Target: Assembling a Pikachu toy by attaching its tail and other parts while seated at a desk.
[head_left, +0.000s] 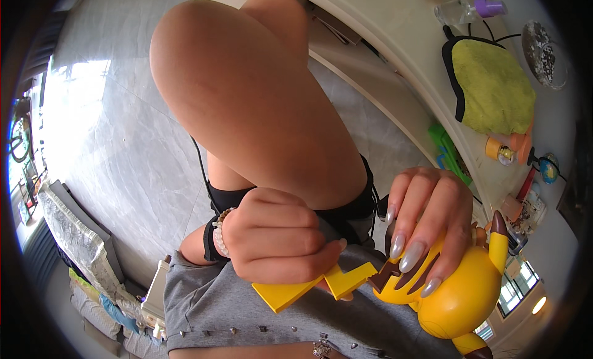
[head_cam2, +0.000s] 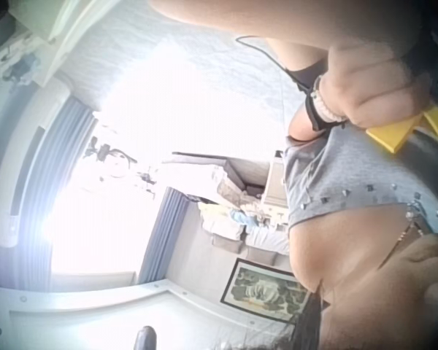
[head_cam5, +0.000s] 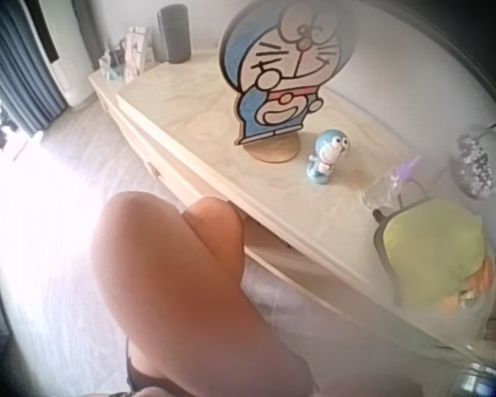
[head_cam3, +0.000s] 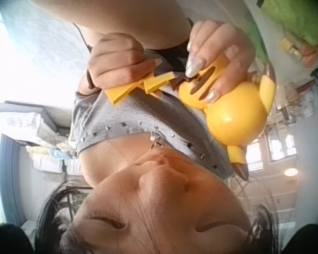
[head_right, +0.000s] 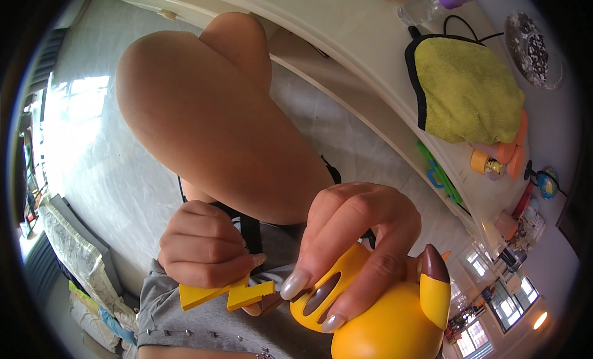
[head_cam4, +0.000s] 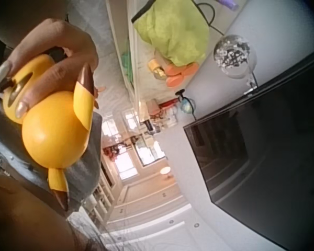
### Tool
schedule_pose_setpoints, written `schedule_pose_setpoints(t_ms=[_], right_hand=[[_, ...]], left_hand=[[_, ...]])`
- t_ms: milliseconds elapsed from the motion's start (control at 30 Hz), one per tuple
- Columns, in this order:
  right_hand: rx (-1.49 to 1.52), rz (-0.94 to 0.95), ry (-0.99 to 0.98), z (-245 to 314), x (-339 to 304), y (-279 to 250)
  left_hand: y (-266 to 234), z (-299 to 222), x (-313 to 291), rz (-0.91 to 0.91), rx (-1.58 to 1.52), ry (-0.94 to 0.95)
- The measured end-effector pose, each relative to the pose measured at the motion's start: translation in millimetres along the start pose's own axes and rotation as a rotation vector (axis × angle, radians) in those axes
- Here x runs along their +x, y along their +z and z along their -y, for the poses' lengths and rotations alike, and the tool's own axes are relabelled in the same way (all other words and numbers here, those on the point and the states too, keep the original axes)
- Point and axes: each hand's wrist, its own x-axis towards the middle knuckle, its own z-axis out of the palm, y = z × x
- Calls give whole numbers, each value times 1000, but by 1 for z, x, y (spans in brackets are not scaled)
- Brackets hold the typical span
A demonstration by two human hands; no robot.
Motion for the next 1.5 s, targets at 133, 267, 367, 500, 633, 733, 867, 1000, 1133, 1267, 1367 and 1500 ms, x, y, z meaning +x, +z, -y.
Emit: schedule_pose_setpoints(t_ms=[133, 267, 367, 500, 633, 733, 867, 1000, 1133, 1267, 1367, 1500], right_hand=[[-6, 4, -41, -2, -2, -1], [15, -7, 11, -1, -4, -1], [32, -51, -1, -2, -3, 1], [-15, -1, 152, 7, -3, -2], [15, -9, 229, 3, -11, -5], [-31, -6, 229, 3, -11, -5], [-29, -301, 338, 7, -9, 16], [-69, -437, 297, 3, -4, 34], [-39, -617, 371, 5, 9, 43], [-40, -566, 291, -1, 9, 42], [-18, -565, 306, 2, 13, 43], [-42, -500, 422, 12, 20, 40]], left_hand=[[0, 2, -1, 13, -66, -32], [0, 4, -1, 26, -50, -53], [-3, 4, -2, 62, -82, -69], [-8, 3, 0, 113, -147, -143], [-10, 4, 0, 183, -121, -176], [-11, 3, 2, 205, -35, -172], [-11, 4, 4, 257, 62, -195], [-11, 2, 4, 293, 66, -206], [-8, 7, -1, 296, 124, -239], [-4, 7, -4, 246, 191, -190], [1, 4, -6, 208, 284, -161], [5, 2, -7, 236, 281, -216]])
